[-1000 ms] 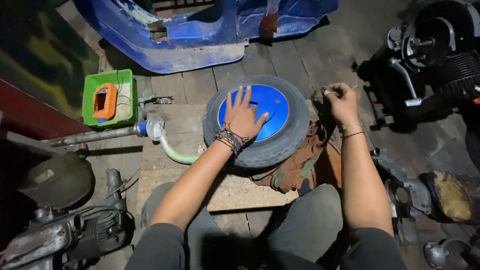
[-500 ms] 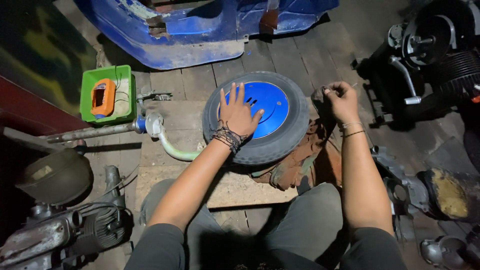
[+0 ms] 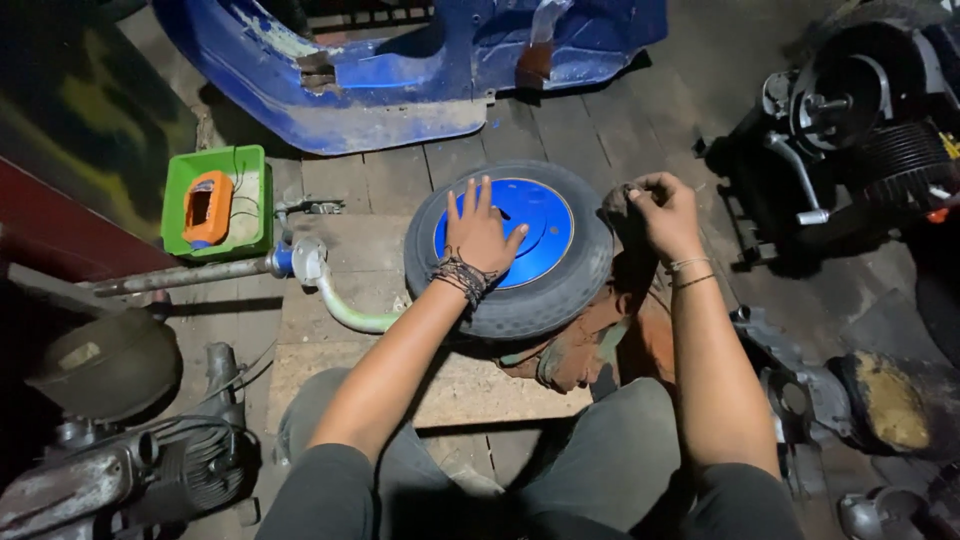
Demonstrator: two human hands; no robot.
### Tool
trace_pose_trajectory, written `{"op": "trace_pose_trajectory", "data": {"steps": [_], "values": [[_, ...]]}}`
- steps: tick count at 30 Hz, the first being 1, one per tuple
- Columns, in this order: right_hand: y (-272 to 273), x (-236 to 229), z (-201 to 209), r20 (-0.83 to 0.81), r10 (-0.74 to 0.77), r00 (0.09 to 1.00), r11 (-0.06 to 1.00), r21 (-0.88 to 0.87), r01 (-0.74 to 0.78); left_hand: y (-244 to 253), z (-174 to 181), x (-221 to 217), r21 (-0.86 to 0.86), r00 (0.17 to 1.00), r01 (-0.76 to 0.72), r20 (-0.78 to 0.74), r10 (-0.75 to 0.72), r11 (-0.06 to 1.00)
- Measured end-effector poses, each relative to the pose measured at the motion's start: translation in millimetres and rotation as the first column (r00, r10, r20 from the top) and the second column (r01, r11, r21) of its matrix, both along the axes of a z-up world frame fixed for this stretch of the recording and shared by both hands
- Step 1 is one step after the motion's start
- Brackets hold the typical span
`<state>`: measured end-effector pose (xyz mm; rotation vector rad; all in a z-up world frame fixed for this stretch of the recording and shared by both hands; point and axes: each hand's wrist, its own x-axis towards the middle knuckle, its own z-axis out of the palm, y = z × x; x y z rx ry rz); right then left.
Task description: The person wipes the surface of a blue-rimmed tire with a cloth, then moves to a nearby pipe and wipes it with the same cloth. The actions are repetitive and focused on cleaning the surfaces.
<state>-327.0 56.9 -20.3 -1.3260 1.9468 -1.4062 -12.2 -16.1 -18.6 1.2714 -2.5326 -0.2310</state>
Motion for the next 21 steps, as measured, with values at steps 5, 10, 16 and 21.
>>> {"op": "trace_pose_trajectory", "data": {"steps": [5,10,16,21], "values": [[1,16,18,0.007,0.01,1.0,1.0,-0.019,-0.01,-3,-3,-1,0.036,0.999,0.025,-0.027,-0.024,0.999],[2,15,18,0.039,0.012,0.999,1.0,-0.015,-0.011,1,5,-5,0.084,0.997,0.05,-0.062,-0.045,0.995],[1,8,18,0.051,0.016,0.999,0.999,-0.037,-0.014,8,10,-4,0.091,0.992,0.079,-0.1,-0.07,0.993],[4,9,21,0.053,0.016,0.998,0.999,-0.045,-0.013,15,16,-5,0.063,0.995,0.073,-0.079,-0.068,0.995]]}}
